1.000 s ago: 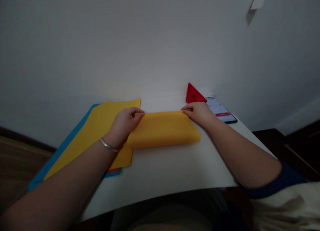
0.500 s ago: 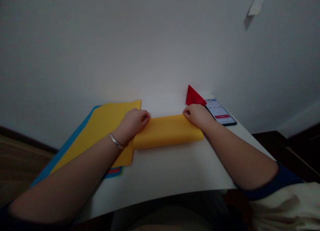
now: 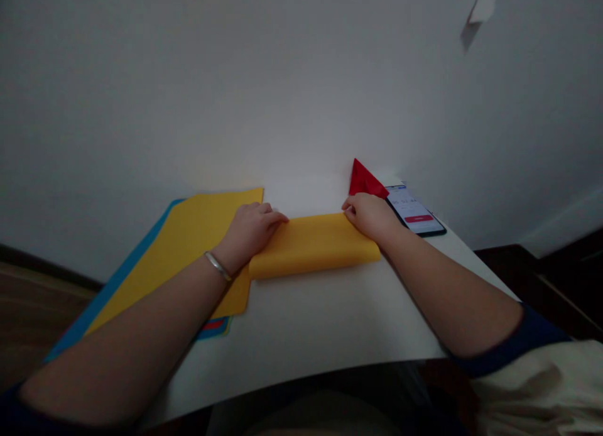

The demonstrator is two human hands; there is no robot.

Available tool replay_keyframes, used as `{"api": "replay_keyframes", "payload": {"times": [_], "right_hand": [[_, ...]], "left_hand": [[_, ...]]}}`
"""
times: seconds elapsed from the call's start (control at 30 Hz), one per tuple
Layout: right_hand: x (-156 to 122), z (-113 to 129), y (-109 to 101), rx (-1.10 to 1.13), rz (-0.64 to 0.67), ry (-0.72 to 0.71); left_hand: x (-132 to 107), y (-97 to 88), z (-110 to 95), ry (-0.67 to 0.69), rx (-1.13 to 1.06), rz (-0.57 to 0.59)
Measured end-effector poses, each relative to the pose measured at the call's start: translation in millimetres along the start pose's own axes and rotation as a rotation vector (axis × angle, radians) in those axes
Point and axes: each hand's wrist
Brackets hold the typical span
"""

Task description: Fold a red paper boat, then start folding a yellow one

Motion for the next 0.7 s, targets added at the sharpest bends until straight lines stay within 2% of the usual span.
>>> {"api": "replay_keyframes", "payload": {"times": [0.2,0.5,0.7], "right_hand": [[1,0,0,-0.028,0.014,-0.021],[0,0,-1,-0.061,0.044,-0.063],[0,-1,0,-0.068,0.048,-0.069]], "left_hand": [[0,1.2,-1,0.031,0.026,0.000],[-6,-12.6,-14,0.003,0.047,0.013],[-10,-14.9,-19,-0.002,0.057,0.026]]}}
Point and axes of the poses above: each hand's wrist, its own x-axis towards the middle knuckle, its own y-axis out of the palm, z = x × y, and after that the axes turned 10 degrees about -y, right-handed
